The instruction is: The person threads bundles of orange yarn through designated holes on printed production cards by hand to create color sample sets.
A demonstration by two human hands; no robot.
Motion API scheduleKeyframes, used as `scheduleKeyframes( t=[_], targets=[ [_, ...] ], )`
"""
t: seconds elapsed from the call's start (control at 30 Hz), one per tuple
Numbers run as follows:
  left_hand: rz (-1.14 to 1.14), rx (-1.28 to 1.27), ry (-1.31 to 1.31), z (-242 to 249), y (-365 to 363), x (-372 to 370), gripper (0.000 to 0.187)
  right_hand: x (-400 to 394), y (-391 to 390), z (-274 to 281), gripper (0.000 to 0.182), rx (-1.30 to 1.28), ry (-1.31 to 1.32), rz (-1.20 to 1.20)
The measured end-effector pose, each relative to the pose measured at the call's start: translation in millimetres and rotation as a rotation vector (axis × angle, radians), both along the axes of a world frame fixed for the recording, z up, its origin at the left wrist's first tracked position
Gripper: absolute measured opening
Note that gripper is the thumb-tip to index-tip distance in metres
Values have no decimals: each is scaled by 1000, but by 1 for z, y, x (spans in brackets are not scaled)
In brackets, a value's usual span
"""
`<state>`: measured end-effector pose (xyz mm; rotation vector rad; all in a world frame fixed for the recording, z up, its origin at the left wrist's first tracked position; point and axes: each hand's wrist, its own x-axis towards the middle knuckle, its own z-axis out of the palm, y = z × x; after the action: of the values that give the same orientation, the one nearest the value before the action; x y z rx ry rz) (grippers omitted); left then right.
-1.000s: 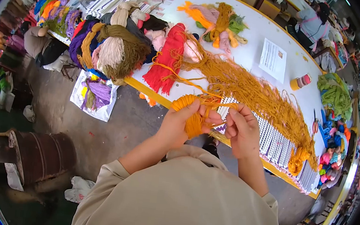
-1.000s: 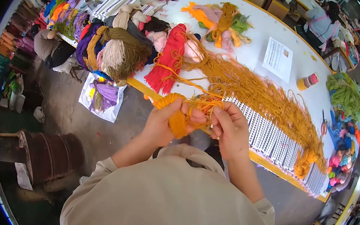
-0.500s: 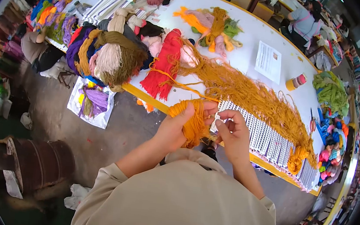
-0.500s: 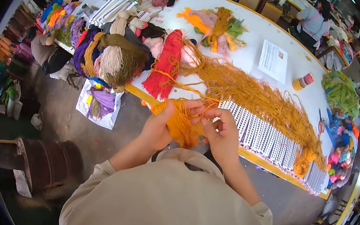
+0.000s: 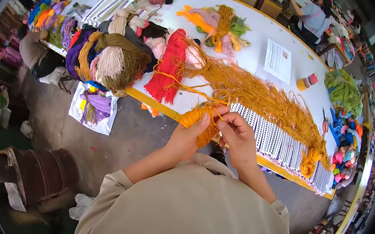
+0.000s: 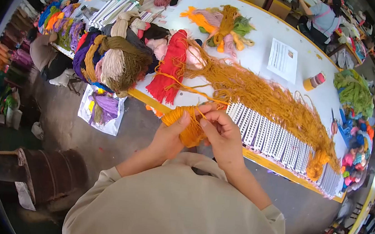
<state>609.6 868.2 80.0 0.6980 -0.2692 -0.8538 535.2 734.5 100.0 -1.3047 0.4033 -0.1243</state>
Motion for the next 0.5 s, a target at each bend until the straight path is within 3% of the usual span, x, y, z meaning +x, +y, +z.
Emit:
scheduleKeyframes(
  t=[0.13,0.2,0.33,0.5],
  targets=[
    [-16,-10,-1,-5,1,3,47,4,4,2,6,-82,-11,1],
    [-10,-8,1,-5,0,5,46,5,2,-3,6,-241,-33,63],
    [-8,39,-18,-8,0,8,54,5,-1,-5,7,-206,-42,66],
    [15,59,-2,-8,-2,11,47,10,0,-3,4,-78,-51,9]
  ],
)
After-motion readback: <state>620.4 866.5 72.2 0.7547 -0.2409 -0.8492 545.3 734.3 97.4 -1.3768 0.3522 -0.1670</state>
